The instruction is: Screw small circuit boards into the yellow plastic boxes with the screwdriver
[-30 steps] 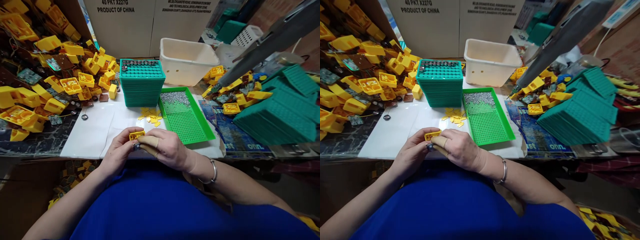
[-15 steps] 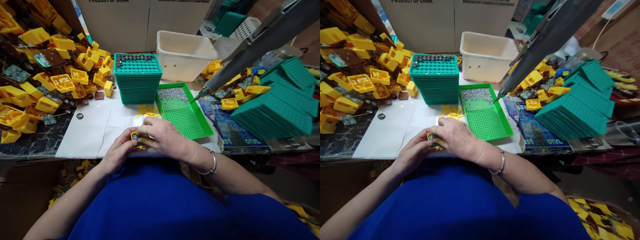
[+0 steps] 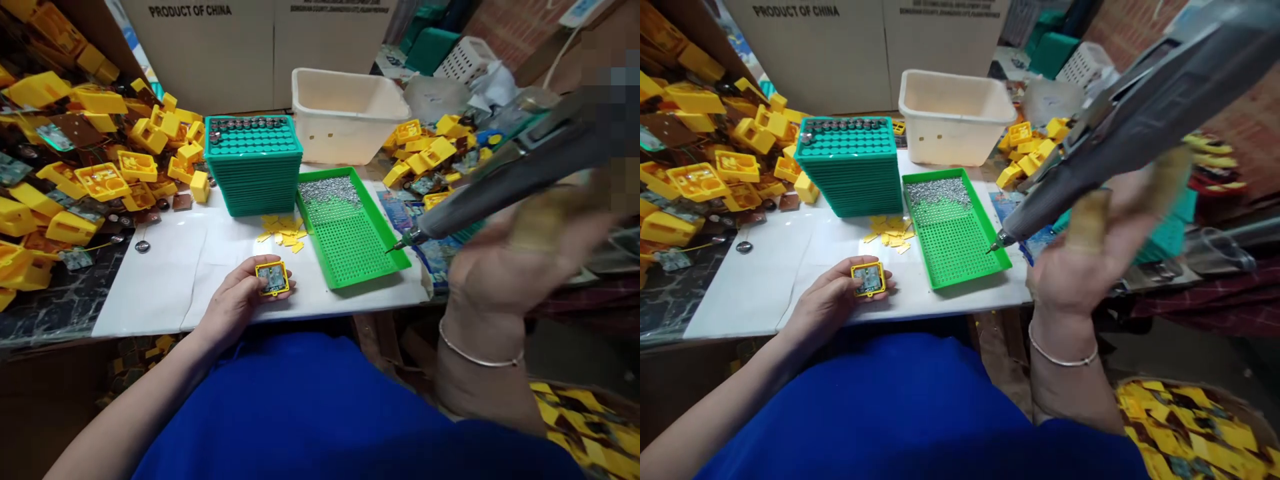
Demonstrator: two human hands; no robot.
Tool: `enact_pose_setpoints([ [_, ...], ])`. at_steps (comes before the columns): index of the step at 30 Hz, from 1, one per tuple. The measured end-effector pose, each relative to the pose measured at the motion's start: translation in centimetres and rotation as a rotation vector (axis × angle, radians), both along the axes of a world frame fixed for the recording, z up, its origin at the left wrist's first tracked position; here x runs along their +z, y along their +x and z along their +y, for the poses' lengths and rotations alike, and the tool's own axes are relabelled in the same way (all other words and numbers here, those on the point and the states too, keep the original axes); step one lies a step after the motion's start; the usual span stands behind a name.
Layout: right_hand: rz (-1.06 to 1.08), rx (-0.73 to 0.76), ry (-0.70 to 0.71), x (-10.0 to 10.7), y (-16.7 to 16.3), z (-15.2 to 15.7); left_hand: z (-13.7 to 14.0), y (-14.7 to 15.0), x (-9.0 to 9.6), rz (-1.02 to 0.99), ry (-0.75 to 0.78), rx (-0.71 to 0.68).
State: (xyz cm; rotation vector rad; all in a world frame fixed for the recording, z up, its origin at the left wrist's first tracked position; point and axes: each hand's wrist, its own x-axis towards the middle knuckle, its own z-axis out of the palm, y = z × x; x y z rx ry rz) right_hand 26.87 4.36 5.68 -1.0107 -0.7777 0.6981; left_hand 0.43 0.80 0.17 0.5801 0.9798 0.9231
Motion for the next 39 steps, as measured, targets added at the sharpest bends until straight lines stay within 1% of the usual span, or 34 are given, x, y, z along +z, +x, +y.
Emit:
enact_pose_setpoints([
  [1, -0.019, 0.003, 0.07, 0.1, 0.7, 0.6, 0.2, 0.3, 0.0, -0.004, -0.011, -0.011],
  [3, -0.147, 0.121, 0.187, 0.2, 1.6, 2.1, 0.8, 1.1, -0.2, -0.009, -0.035, -0.037],
  [5, -0.245, 0.27, 0.178, 0.1, 1.8, 3.8, 1.4, 2.1, -0.3, -0.011, -0.05, -0.06],
  [7, -0.314, 0.344, 0.158, -0.2, 1.1, 5.6, 1.9, 2.9, -0.4, -0.012, -0.05, -0.068],
  [12, -0.391, 0.363, 0.172, -1.9, -2.6, 9.6, 2.4, 3.7, -0.9, -0.024, -0.045, -0.067],
  [16, -0.416, 0.394, 0.184, -3.7, -4.9, 11.2, 2.4, 3.4, -1.2, -0.032, -0.05, -0.084],
  [20, -0.452, 0.406, 0.167, -5.1, -5.6, 12.0, 2.4, 3.3, -1.1, -0.029, -0.048, -0.091],
  [23, -0.527, 0.393, 0.116, -5.8, -5.5, 12.2, 2.4, 3.5, -1.0, -0.026, -0.048, -0.089],
  [25, -0.573, 0.388, 0.086, -6.0, -5.4, 12.2, 2.4, 3.5, -0.9, -0.019, -0.053, -0.08],
  [29, -0.549, 0.382, 0.1, -6.1, -5.5, 12.1, 2.4, 3.5, -1.0, -0.022, -0.05, -0.074],
  [32, -0.535, 0.371, 0.118, -6.0, -5.6, 12.2, 2.4, 3.5, -1.1, -0.038, -0.046, -0.085],
  [35, -0.514, 0.366, 0.15, -5.6, -5.7, 12.2, 2.5, 3.5, -1.0, -0.036, -0.054, -0.066],
  [37, -0.511, 0.362, 0.16, -4.8, -5.8, 11.8, 2.6, 3.6, -0.8, -0.034, -0.066, -0.048],
  [39, -0.526, 0.357, 0.152, -3.4, -6.0, 10.8, 2.6, 3.7, -0.6, -0.039, -0.085, -0.03],
])
